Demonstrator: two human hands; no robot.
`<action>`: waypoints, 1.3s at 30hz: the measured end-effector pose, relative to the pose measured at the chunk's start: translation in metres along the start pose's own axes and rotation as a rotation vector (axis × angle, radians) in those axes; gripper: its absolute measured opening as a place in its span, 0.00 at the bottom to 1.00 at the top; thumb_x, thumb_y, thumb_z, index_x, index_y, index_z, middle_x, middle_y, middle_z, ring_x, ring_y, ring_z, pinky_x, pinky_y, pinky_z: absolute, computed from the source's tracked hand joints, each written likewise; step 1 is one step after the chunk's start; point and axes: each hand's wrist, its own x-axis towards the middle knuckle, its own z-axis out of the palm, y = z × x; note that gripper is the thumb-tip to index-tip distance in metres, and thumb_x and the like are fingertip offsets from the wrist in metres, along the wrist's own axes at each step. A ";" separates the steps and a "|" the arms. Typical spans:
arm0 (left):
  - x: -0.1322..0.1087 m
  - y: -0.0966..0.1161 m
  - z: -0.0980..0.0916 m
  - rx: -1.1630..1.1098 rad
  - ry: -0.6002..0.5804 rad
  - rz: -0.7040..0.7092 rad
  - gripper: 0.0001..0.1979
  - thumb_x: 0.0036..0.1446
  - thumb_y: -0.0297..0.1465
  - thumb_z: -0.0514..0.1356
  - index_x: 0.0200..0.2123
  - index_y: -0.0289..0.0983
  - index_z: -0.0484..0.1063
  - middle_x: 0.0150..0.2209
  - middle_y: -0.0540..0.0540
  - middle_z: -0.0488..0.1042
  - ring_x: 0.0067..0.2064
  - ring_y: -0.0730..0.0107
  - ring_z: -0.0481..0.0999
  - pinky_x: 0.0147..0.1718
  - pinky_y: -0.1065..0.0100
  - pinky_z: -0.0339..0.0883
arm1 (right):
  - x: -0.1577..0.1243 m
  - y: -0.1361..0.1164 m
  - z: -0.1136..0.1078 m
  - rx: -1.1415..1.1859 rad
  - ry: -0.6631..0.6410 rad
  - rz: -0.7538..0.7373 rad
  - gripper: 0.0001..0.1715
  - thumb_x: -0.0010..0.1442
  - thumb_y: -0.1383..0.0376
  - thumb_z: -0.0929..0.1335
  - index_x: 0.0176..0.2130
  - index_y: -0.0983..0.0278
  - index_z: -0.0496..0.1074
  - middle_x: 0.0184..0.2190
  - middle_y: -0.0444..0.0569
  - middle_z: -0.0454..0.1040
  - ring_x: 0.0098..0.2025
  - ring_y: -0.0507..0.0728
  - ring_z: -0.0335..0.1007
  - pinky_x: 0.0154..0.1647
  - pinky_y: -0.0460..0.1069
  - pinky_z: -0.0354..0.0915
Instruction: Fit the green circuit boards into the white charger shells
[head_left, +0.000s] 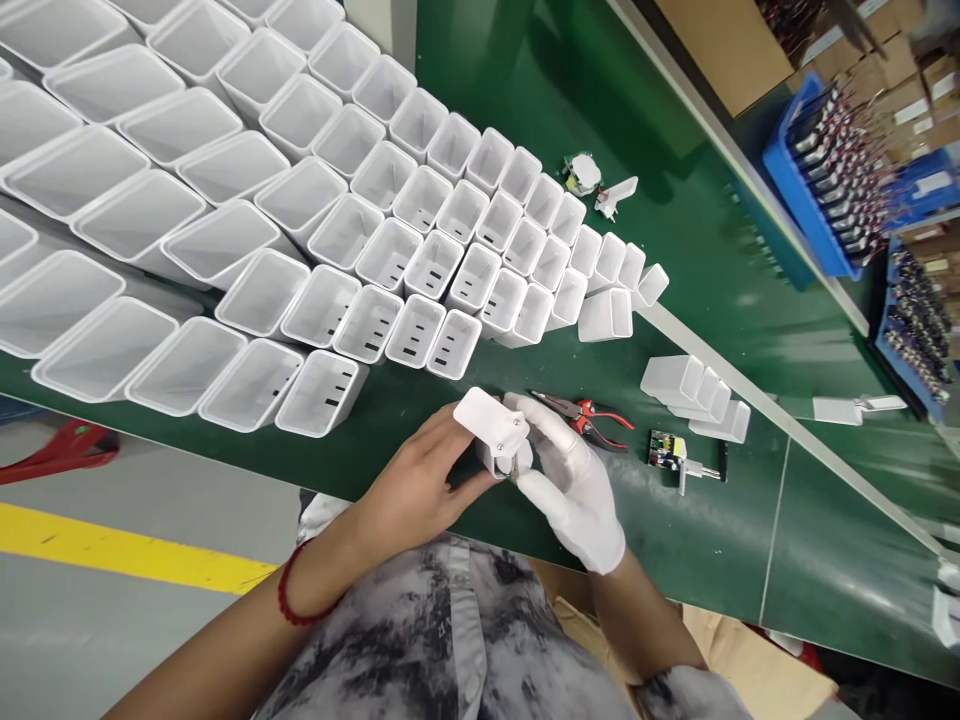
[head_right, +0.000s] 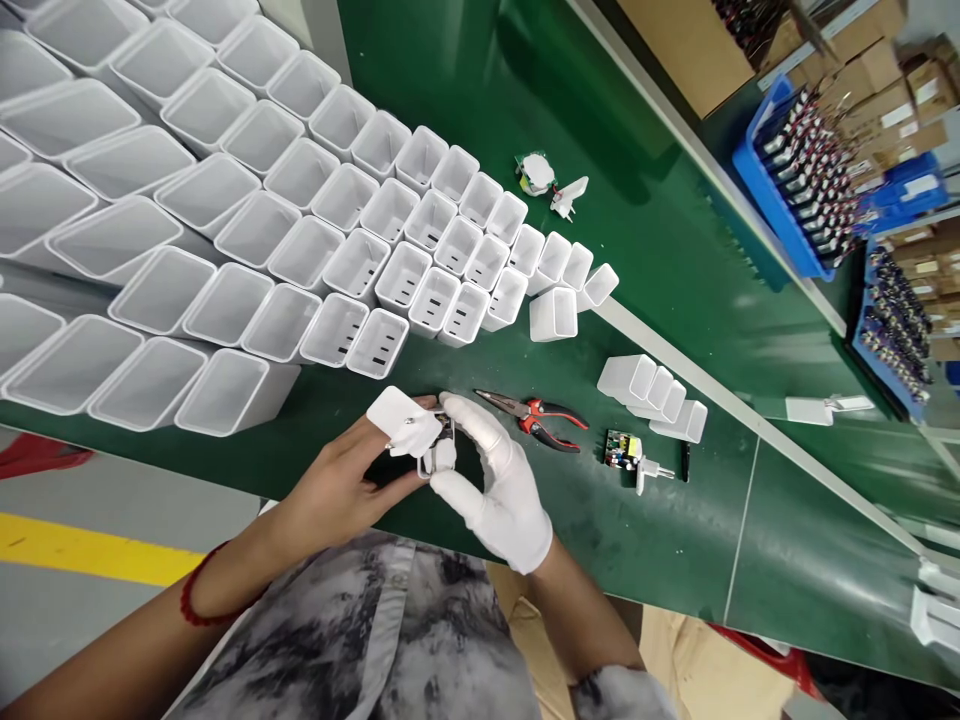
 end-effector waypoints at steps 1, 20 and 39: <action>0.000 0.000 0.000 0.004 0.001 0.000 0.19 0.62 0.30 0.61 0.55 0.35 0.66 0.53 0.38 0.76 0.58 0.57 0.73 0.55 0.61 0.71 | -0.001 0.003 0.005 0.025 0.039 0.020 0.33 0.62 0.58 0.71 0.64 0.51 0.62 0.65 0.50 0.64 0.66 0.64 0.60 0.67 0.65 0.57; 0.004 0.013 0.003 -0.076 0.124 -0.192 0.09 0.63 0.30 0.58 0.46 0.38 0.74 0.43 0.42 0.75 0.47 0.62 0.76 0.46 0.64 0.73 | -0.002 0.002 0.035 0.116 0.262 0.095 0.23 0.65 0.56 0.68 0.58 0.52 0.70 0.60 0.48 0.68 0.62 0.60 0.65 0.65 0.57 0.62; 0.004 0.008 0.013 -0.082 0.192 -0.073 0.15 0.58 0.22 0.61 0.48 0.38 0.74 0.46 0.42 0.74 0.48 0.62 0.74 0.48 0.63 0.71 | 0.007 0.000 0.039 0.192 0.311 0.085 0.19 0.65 0.57 0.68 0.55 0.50 0.74 0.57 0.45 0.73 0.59 0.58 0.67 0.63 0.55 0.61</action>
